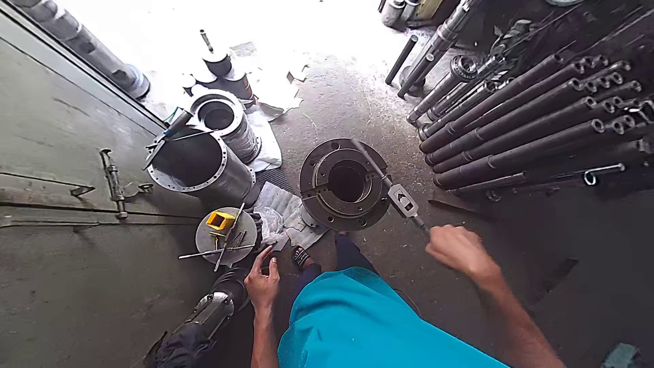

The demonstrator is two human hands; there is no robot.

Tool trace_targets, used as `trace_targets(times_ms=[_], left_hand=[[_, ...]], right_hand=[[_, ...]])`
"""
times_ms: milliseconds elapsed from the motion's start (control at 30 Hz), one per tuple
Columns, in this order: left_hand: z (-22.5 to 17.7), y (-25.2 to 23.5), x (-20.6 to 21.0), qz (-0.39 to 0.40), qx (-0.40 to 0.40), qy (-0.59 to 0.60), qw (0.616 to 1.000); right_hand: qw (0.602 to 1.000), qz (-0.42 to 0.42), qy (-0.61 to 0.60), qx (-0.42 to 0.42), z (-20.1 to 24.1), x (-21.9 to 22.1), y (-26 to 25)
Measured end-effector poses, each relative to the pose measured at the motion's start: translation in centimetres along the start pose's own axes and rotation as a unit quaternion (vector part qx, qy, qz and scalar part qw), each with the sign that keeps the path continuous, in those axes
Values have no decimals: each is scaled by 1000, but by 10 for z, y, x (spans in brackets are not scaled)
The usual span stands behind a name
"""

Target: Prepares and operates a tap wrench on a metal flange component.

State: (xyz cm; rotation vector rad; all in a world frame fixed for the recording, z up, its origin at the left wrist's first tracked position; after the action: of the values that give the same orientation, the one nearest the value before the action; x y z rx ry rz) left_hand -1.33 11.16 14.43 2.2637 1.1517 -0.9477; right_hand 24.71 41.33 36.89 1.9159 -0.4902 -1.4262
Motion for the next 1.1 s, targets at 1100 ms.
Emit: trace_targets(times_ms=[1100], left_hand=[[-462, -35, 214, 419, 466, -243, 740]], right_hand=[[529, -466, -686, -180, -152, 75, -55]])
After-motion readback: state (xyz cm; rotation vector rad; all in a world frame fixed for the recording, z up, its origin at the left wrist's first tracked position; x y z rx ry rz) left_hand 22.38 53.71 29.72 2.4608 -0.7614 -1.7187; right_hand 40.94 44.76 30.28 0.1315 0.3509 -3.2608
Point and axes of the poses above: each hand's wrist, its own y-axis away from the middle knuckle, its own x-axis out of the palm, z = x × y, the point moved 1 cm from there along -y, towards the middle knuckle, and after that the axes turned 12 degrees about -y, right-handed, at the moved point
